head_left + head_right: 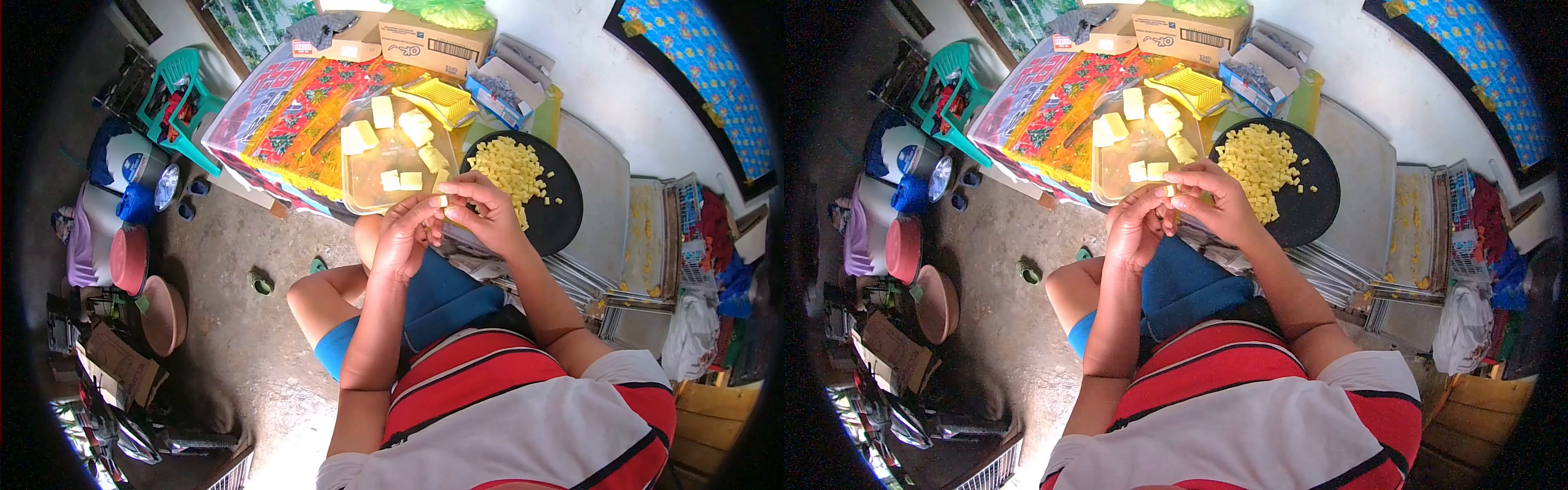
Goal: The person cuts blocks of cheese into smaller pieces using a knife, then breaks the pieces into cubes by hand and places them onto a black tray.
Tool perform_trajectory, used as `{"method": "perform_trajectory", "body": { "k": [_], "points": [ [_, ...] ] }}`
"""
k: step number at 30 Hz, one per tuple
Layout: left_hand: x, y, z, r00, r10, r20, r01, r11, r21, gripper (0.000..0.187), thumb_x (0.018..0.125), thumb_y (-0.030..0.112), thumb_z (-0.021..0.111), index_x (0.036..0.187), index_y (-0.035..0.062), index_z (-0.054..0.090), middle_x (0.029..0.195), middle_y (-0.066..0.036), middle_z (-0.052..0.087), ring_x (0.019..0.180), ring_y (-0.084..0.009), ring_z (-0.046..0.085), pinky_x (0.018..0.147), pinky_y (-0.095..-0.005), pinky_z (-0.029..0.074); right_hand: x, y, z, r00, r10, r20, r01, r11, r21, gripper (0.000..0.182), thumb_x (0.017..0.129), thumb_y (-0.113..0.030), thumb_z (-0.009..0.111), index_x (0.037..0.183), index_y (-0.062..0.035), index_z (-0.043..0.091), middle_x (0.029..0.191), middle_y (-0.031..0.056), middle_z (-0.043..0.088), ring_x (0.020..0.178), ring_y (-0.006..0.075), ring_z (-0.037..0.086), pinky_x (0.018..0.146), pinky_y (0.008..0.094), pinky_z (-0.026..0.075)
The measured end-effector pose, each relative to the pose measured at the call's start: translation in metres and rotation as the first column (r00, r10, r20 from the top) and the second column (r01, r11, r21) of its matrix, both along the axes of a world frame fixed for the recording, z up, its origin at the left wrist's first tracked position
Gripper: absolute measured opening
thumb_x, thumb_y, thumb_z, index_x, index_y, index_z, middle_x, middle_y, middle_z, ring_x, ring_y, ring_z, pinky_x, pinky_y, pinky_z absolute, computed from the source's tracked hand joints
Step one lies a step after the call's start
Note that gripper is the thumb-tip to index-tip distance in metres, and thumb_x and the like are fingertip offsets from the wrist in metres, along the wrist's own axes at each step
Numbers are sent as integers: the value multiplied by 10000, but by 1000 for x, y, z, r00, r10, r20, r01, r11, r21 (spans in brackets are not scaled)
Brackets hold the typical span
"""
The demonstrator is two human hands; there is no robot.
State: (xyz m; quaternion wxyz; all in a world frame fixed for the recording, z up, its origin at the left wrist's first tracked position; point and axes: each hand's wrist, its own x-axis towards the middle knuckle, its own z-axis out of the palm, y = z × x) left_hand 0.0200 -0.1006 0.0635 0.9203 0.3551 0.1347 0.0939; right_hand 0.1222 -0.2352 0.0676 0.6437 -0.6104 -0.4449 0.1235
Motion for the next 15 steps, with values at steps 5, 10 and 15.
{"method": "perform_trajectory", "body": {
  "k": [5, 10, 15],
  "points": [
    [-2, -1, 4, 1000, -10, -11, 10, 1000, 11, 176, 857, 169, 636, 885, -4, 621, 659, -64, 576, 541, -150, 545, 502, -267, 443, -1, -2, 11, 981, -58, 184, 71, 996, -61, 281, 793, -84, 717, 1070, -46, 681, 1038, 77, 598, 934, 184, 590, 838, 296, 460],
    [-3, 1, 4, 999, -38, -14, 37, 999, -18, 189, 853, 177, 644, 887, -8, 624, 649, -71, 578, 520, -160, 546, 488, -261, 445, 1, -3, 14, 954, -72, 291, 98, 992, -77, 247, 795, -77, 714, 1038, -42, 692, 1052, 91, 599, 955, 202, 600, 850, 303, 464],
    [-3, 1, 1, 999, -51, 13, 51, 999, 7, 208, 842, 191, 661, 887, -10, 630, 652, -76, 582, 526, -160, 547, 489, -264, 444, -2, -3, 14, 965, -88, 248, 101, 994, -40, 251, 788, -69, 718, 1037, -45, 694, 1062, 95, 601, 957, 203, 601, 851, 306, 465]
  ]
}}
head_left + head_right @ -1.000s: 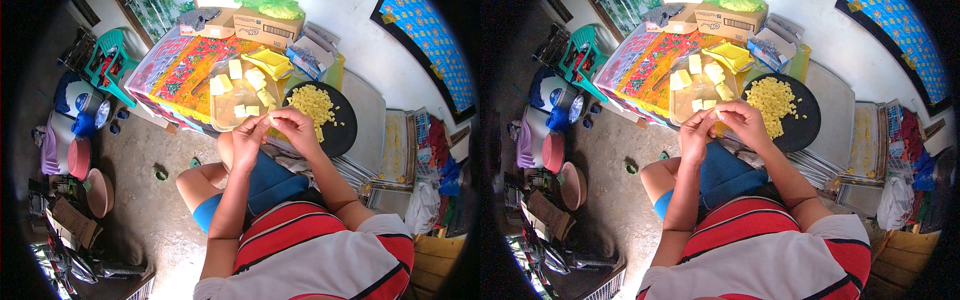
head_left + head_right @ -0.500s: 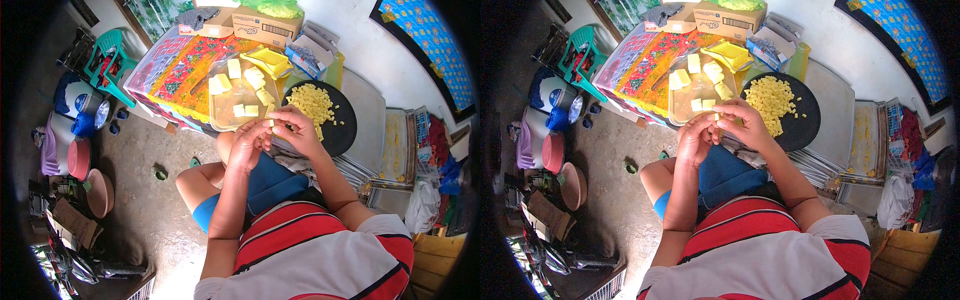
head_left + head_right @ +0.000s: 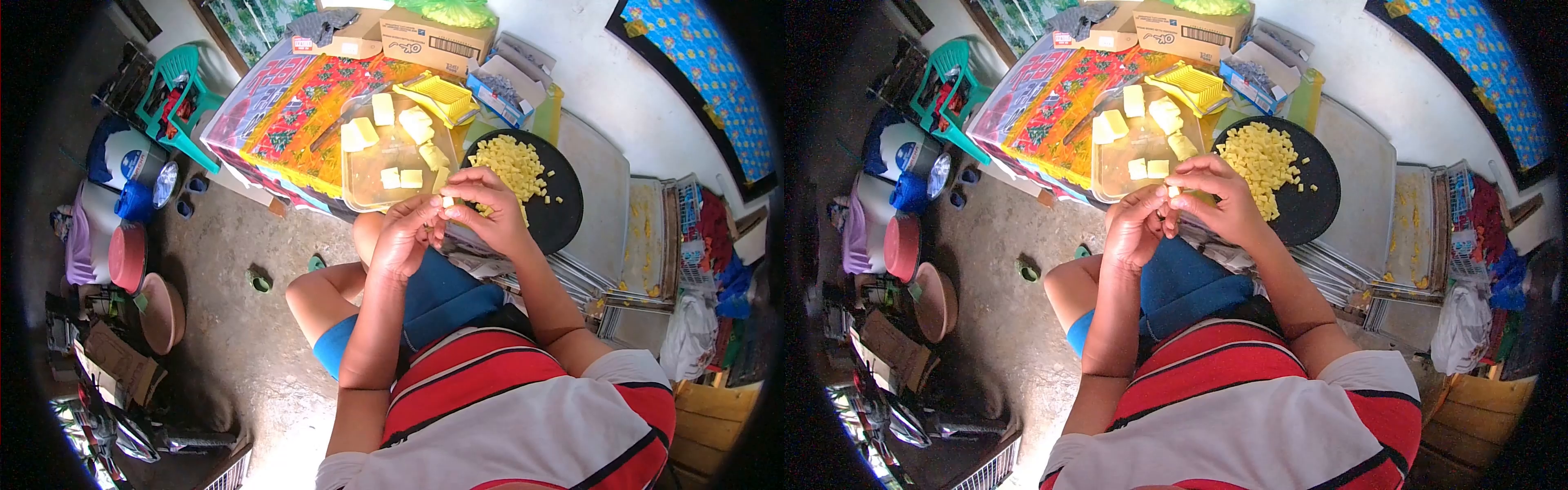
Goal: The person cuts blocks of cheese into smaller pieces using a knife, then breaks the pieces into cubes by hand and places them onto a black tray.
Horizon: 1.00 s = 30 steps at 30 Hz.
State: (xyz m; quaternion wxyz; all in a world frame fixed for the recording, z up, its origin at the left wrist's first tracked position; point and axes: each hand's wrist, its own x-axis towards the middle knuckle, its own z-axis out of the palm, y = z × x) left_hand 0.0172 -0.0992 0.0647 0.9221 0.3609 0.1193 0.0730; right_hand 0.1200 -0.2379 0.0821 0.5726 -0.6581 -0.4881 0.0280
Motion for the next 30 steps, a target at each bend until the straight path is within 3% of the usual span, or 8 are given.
{"method": "perform_trajectory", "body": {
  "k": [4, 7, 10, 13, 22, 25, 30],
  "points": [
    [-1, 3, -3, 1000, -3, -2, 3, 999, 35, 216, 838, 197, 664, 894, -10, 637, 659, -75, 589, 532, -158, 549, 491, -262, 440, 1, 0, -3, 999, 40, -21, -40, 999, 23, 253, 777, -58, 725, 1028, -47, 700, 1067, 95, 602, 962, 203, 599, 854, 307, 466],
    [-3, 6, -1, 998, -65, -10, 66, 993, 93, 170, 848, 215, 683, 843, 47, 657, 712, -10, 611, 580, -86, 548, 487, -218, 424, 3, -2, -5, 999, 52, 4, -52, 999, 12, 249, 771, -47, 727, 1020, -49, 703, 1072, 96, 603, 971, 205, 599, 858, 307, 465],
    [-3, 6, -1, 999, -44, -12, 45, 995, 84, 222, 841, 215, 664, 892, -1, 642, 653, -63, 584, 543, -157, 558, 495, -260, 443, 4, -2, -5, 998, 56, 17, -56, 998, 9, 255, 766, -31, 731, 1020, -33, 701, 1087, 104, 590, 961, 192, 609, 847, 293, 477],
    [-4, 2, 9, 999, 2, -44, -3, 1000, -2, 240, 856, 240, 656, 884, 2, 647, 655, -65, 588, 545, -156, 560, 495, -256, 446, 3, -1, -5, 999, 50, 16, -50, 999, 20, 263, 764, -20, 732, 1024, -24, 699, 1096, 112, 582, 957, 185, 615, 839, 286, 484],
    [0, 3, -3, 999, -38, 6, 35, 972, 234, 283, 893, 241, 625, 1009, -17, 634, 680, -53, 594, 566, -147, 570, 505, -255, 457, 1, -1, -3, 998, 51, 33, -52, 998, 18, 255, 780, -35, 719, 1033, -54, 698, 1101, 106, 598, 954, 196, 616, 836, 305, 482],
    [-3, 1, -4, 997, -28, 68, 23, 997, 70, 272, 898, 226, 616, 1008, -22, 630, 689, -65, 597, 580, -155, 574, 514, -261, 462, 3, -3, -2, 998, 63, -11, -63, 997, 34, 261, 780, -28, 715, 1038, -59, 697, 1106, 107, 596, 963, 191, 616, 844, 304, 478],
    [-2, 2, 4, 996, -65, 54, 64, 997, 31, 270, 899, 225, 615, 995, -27, 621, 706, -80, 597, 597, -174, 582, 527, -275, 471, 3, -4, 0, 996, 69, -60, -66, 997, 39, 254, 781, -30, 720, 1034, -45, 700, 1118, 106, 584, 964, 178, 610, 852, 293, 470]
  ]
}}
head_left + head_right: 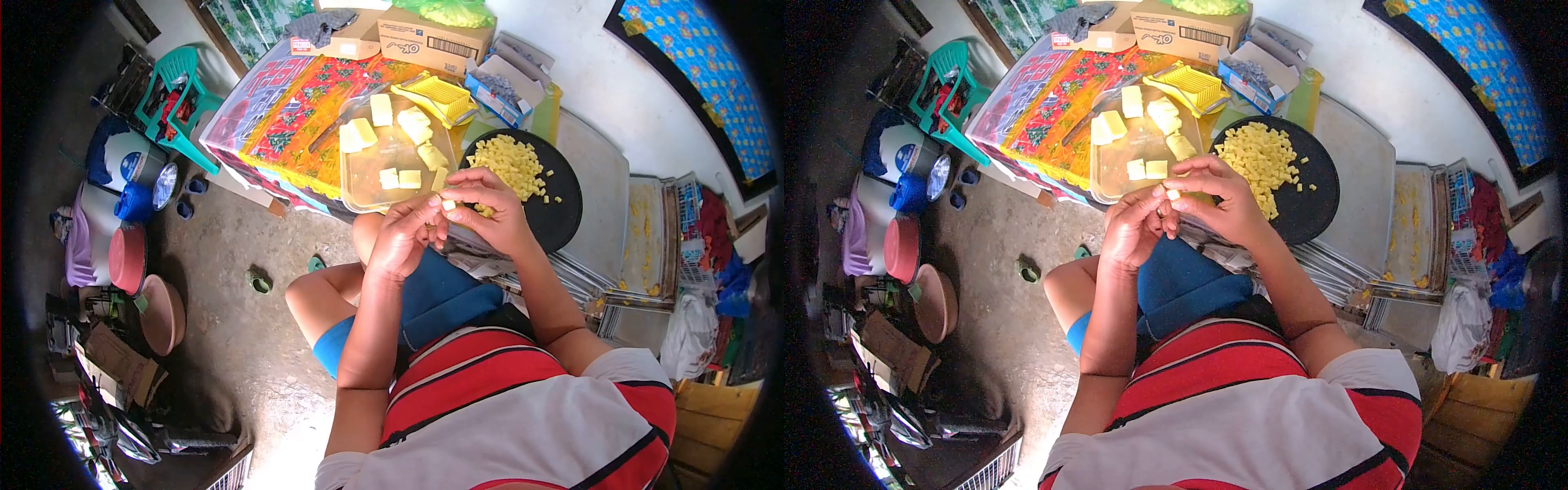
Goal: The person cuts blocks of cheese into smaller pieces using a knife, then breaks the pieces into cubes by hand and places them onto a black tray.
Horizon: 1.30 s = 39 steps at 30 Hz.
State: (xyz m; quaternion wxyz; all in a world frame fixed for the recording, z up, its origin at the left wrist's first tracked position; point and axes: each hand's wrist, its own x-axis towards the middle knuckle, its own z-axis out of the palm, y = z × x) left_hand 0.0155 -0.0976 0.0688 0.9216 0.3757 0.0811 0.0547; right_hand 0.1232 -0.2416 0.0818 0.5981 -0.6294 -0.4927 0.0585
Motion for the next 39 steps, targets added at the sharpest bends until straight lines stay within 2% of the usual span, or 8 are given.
{"method": "perform_trajectory", "body": {
  "k": [9, 15, 17, 20, 23, 32, 35, 39],
  "points": [
    [4, -2, -12, 996, -79, 42, 83, 993, -84, 319, 901, 258, 615, 1057, -18, 588, 759, -80, 606, 611, -170, 574, 543, -277, 475, 0, -1, 0, 999, 31, -14, -31, 999, 19, 274, 778, -39, 719, 1050, -64, 699, 1098, 94, 598, 920, 173, 609, 829, 286, 468],
    [7, -4, -3, 995, 32, -97, -26, 998, 59, 329, 918, 288, 605, 1159, 63, 599, 790, 8, 596, 585, -79, 530, 529, -213, 435, 19, -32, 4, 981, -187, -48, 179, 974, -138, 233, 809, -90, 693, 1039, -51, 686, 903, 56, 657, 798, 130, 598, 694, 249, 459],
    [9, 2, -10, 992, 72, -103, -62, 993, 98, 380, 922, 270, 599, 1234, 58, 556, 866, 24, 601, 602, -59, 531, 525, -201, 429, 42, -60, -4, 953, -302, 14, 291, 904, -313, 234, 805, -107, 670, 1036, -73, 688, 906, 56, 664, 788, 148, 615, 695, 279, 475],
    [13, 7, -19, 991, 74, -112, -64, 994, 91, 373, 917, 256, 605, 1223, 47, 560, 856, 20, 603, 598, -55, 533, 517, -197, 423, 66, -96, -22, 877, -418, 238, 463, 597, -655, 251, 782, -87, 621, 1024, -95, 690, 905, 87, 668, 806, 227, 642, 718, 332, 496],
    [20, 5, -22, 988, 65, -140, -49, 992, 114, 349, 905, 239, 616, 1189, 39, 582, 839, 22, 606, 583, -51, 534, 509, -198, 417, 75, -110, -47, 866, -407, 290, 474, 485, -735, 274, 766, -73, 570, 1008, -107, 691, 893, 111, 667, 835, 293, 639, 747, 371, 502],
    [23, 23, -38, 958, 241, -155, -219, 965, 145, 294, 907, 205, 601, 1130, 14, 601, 784, 1, 618, 559, -74, 535, 487, -213, 432, 67, -88, -29, 806, -524, 276, 576, 585, -571, 208, 822, -132, 585, 1006, -96, 677, 916, 104, 668, 824, 291, 640, 754, 361, 509],
    [18, 36, -47, 922, 359, -145, -338, 929, 154, 290, 911, 194, 584, 1132, 6, 590, 783, -13, 618, 559, -86, 541, 483, -223, 446, 55, -56, -29, 896, -428, 115, 432, 788, -438, 202, 833, -162, 613, 1009, -80, 668, 962, 114, 661, 837, 289, 633, 771, 355, 504],
    [10, 49, -57, 839, 513, -180, -495, 858, 138, 270, 902, 159, 581, 1135, 23, 590, 815, -27, 602, 549, -87, 531, 473, -215, 447, 36, 5, -48, 974, -139, 179, 205, 877, -435, 259, 811, -160, 643, 1058, -83, 650, 1015, 135, 647, 904, 301, 623, 799, 375, 498]
  ]
}}
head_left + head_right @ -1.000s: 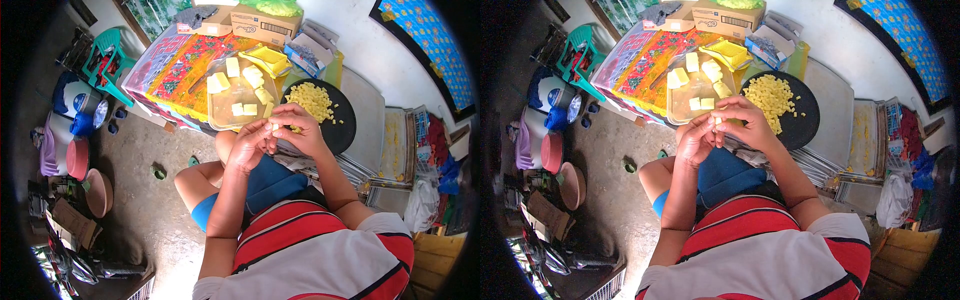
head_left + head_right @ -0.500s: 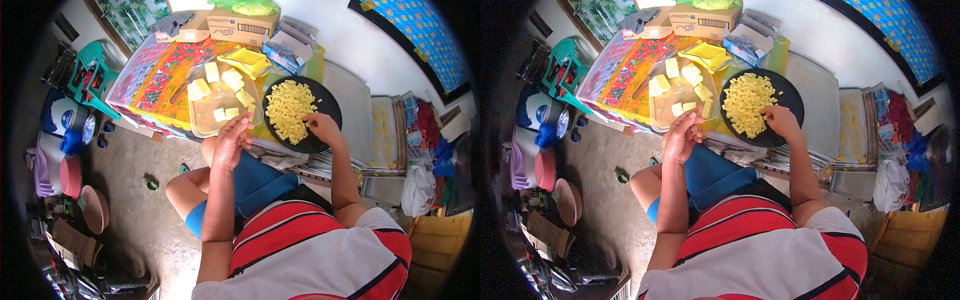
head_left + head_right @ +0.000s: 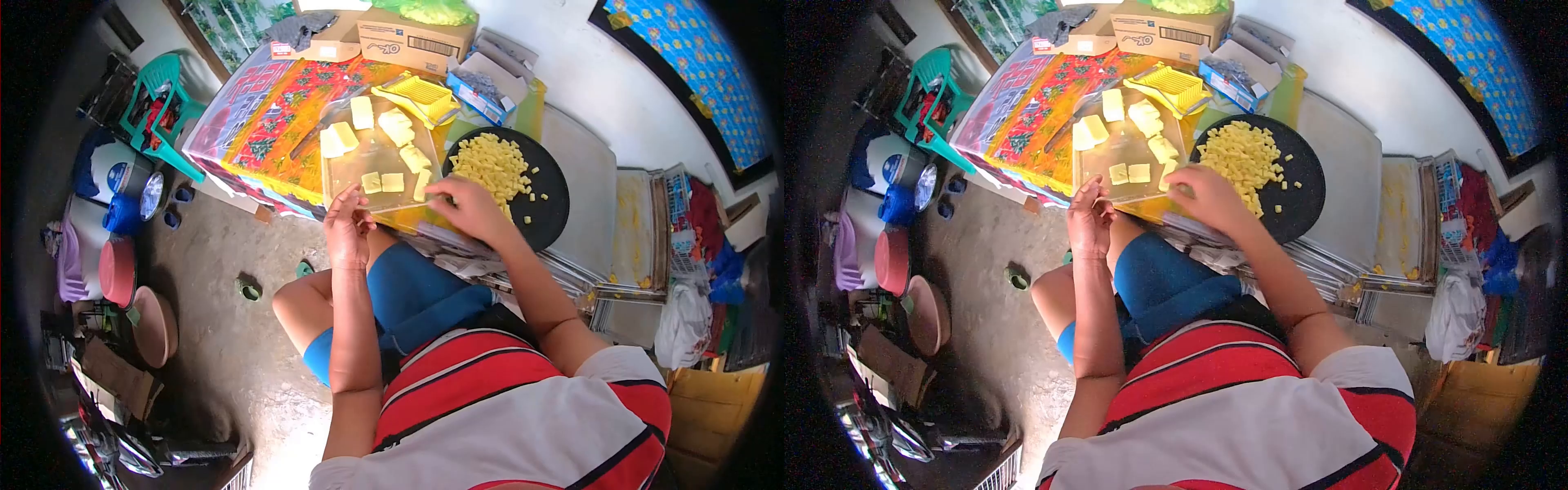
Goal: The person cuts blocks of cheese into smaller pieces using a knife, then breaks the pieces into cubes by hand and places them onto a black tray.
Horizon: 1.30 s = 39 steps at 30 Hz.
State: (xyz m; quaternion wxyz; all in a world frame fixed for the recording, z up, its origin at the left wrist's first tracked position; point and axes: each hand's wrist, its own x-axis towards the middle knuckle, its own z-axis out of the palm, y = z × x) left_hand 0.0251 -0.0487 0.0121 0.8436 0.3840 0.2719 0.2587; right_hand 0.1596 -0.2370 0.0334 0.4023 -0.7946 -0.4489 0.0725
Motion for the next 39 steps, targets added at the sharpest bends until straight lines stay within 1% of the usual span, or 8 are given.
{"method": "perform_trajectory", "body": {
  "k": [4, 12, 21, 24, 27, 30, 36, 39],
  "points": [
    [-9, 7, -9, 996, 74, -47, -74, 997, -10, 289, 910, 169, 555, 1168, 40, 569, 846, -25, 572, 588, -112, 523, 529, -246, 456, -6, 56, -23, 987, 78, 142, -78, 997, -4, 366, 789, -164, 661, 1142, -86, 605, 1062, 144, 632, 969, 327, 604, 850, 394, 482],
    [-15, 9, -22, 995, 97, -4, -97, 992, -84, 230, 889, 120, 582, 1102, 33, 596, 792, -38, 586, 526, -94, 530, 460, -222, 456, 11, 113, -60, 958, 65, 278, -26, 990, -141, 569, 745, -239, 696, 1278, -136, 525, 1165, 110, 619, 1132, 295, 539, 941, 477, 387],
    [-16, 16, -34, 997, 71, 3, -70, 994, -82, 212, 902, 136, 576, 1085, 32, 595, 782, -37, 591, 560, -103, 550, 497, -241, 480, 16, 119, -56, 950, 100, 295, -44, 981, -189, 558, 733, -229, 703, 1264, -165, 544, 1111, 116, 628, 1044, 294, 576, 919, 452, 398],
    [-13, 15, -34, 997, 75, -2, -75, 996, -47, 246, 902, 177, 603, 1095, 24, 589, 806, -46, 597, 580, -97, 558, 510, -237, 490, 6, 112, -41, 969, 68, 237, -81, 996, 48, 552, 739, -169, 711, 1264, -155, 543, 1091, 114, 614, 970, 270, 609, 845, 400, 461],
    [-6, 14, -25, 999, 31, -13, -32, 999, -23, 295, 901, 226, 629, 1099, 13, 583, 834, -57, 604, 600, -91, 563, 525, -231, 496, -4, 108, -27, 984, 122, -127, -90, 969, 232, 530, 752, -94, 712, 1255, -129, 549, 1083, 94, 599, 879, 206, 632, 757, 320, 508],
    [-1, 17, -17, 999, -48, 4, 48, 999, -11, 301, 904, 251, 635, 1073, 7, 585, 845, -59, 609, 609, -91, 566, 539, -229, 498, -10, 106, -26, 937, 189, -293, -75, 930, 359, 508, 766, -43, 704, 1248, -106, 557, 1076, 71, 591, 824, 139, 624, 731, 271, 520],
    [6, 22, -20, 991, -129, 23, 127, 989, 79, 223, 902, 227, 635, 987, 23, 607, 747, -44, 629, 582, -119, 588, 556, -249, 506, -13, 97, -23, 882, 260, -393, -134, 938, 319, 493, 797, 6, 691, 1262, -43, 534, 1150, 34, 581, 934, 93, 570, 814, 244, 498],
    [6, 21, -19, 991, -123, 53, 120, 991, 61, 190, 901, 193, 633, 966, 15, 616, 728, -47, 632, 571, -120, 589, 557, -250, 511, -12, 97, -25, 755, 350, -554, -112, 902, 417, 447, 839, -6, 661, 1263, -16, 517, 1139, 51, 598, 965, 107, 585, 830, 259, 506]
  ]
}}
